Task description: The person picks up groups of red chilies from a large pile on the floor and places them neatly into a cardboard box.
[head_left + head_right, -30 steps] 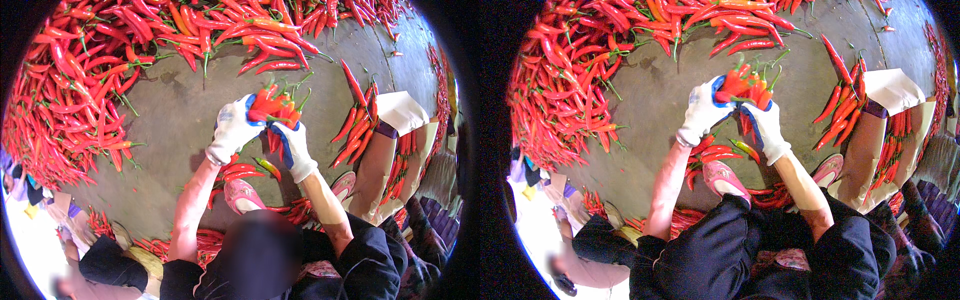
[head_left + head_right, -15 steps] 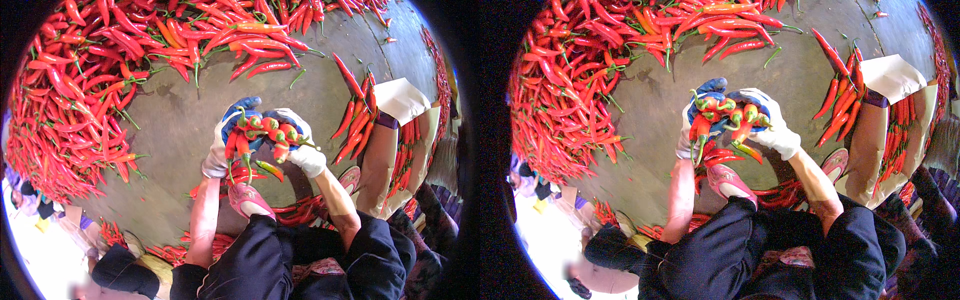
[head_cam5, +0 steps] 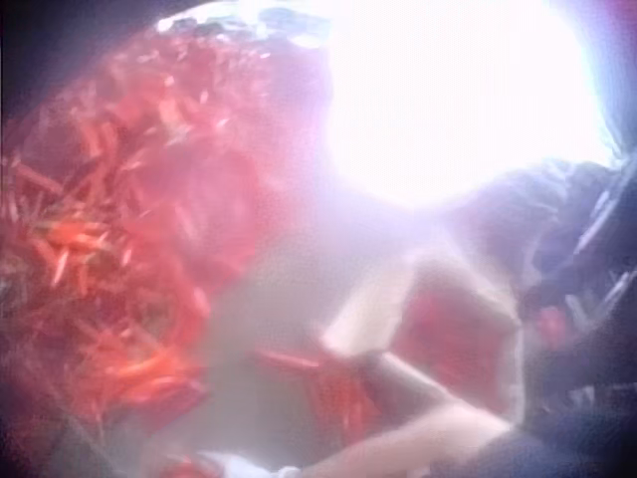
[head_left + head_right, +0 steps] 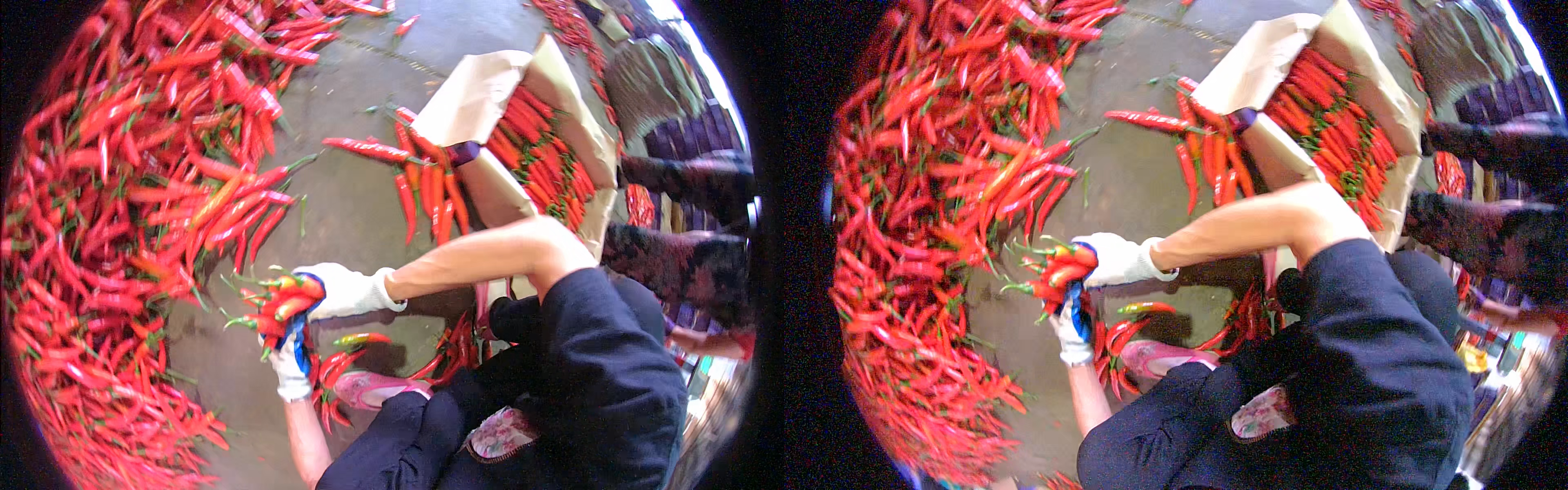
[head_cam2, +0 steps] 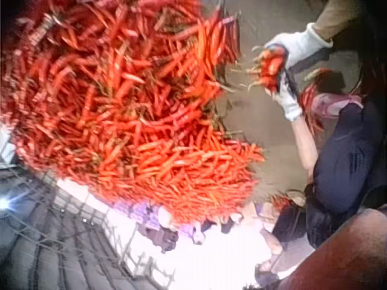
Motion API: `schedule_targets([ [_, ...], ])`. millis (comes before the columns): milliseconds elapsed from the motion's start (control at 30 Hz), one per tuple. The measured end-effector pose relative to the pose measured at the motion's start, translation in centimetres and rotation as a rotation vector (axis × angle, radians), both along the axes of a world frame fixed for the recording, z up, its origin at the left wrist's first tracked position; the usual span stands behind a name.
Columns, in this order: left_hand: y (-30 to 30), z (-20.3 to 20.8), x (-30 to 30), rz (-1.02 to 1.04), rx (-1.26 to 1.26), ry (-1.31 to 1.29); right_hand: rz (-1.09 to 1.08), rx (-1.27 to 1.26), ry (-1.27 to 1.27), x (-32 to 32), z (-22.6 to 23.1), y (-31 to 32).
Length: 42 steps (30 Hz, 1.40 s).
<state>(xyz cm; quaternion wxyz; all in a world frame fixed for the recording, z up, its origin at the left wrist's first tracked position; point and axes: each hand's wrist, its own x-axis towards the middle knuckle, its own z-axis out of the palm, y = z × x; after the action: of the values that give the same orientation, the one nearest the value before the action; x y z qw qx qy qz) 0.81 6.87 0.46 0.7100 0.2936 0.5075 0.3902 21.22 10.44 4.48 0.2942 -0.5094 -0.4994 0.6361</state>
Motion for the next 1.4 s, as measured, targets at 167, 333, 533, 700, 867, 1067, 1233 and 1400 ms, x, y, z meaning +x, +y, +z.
schedule_targets([
  [167, -0.3, 5.6, 4.3, -0.156, -0.116, 0.022, 0.171, -0.164, -0.148, 4.8, 5.4, 0.3],
  [333, 1.3, 7.5, 5.3, -0.299, -0.119, -0.017, -0.026, -0.229, -0.114, 5.5, 6.6, -1.6],
  [533, 6.3, 12.3, 9.3, -0.638, -0.090, 0.092, -0.382, -0.347, 0.316, 6.6, 6.5, -3.5],
  [700, 10.4, 17.4, 12.9, -0.616, 0.221, 0.520, -0.517, -0.240, 0.519, 8.8, 8.3, -0.9],
  [867, 12.3, 20.9, 24.7, -0.897, 0.340, 0.645, -0.757, -0.396, 0.625, 16.4, 12.6, -4.3],
  [1067, 13.1, 23.4, 38.6, -1.513, 0.558, 0.475, -1.156, 0.013, 1.367, 18.2, 8.0, -5.9],
  [1233, 12.4, 19.1, 48.2, -1.978, 0.816, 0.672, -1.128, 0.059, 2.047, 21.7, 5.8, -6.8],
  [1400, 10.0, 11.6, 53.7, -2.137, 1.183, 0.547, -1.023, 0.172, 2.173, 22.2, 4.9, -7.2],
])
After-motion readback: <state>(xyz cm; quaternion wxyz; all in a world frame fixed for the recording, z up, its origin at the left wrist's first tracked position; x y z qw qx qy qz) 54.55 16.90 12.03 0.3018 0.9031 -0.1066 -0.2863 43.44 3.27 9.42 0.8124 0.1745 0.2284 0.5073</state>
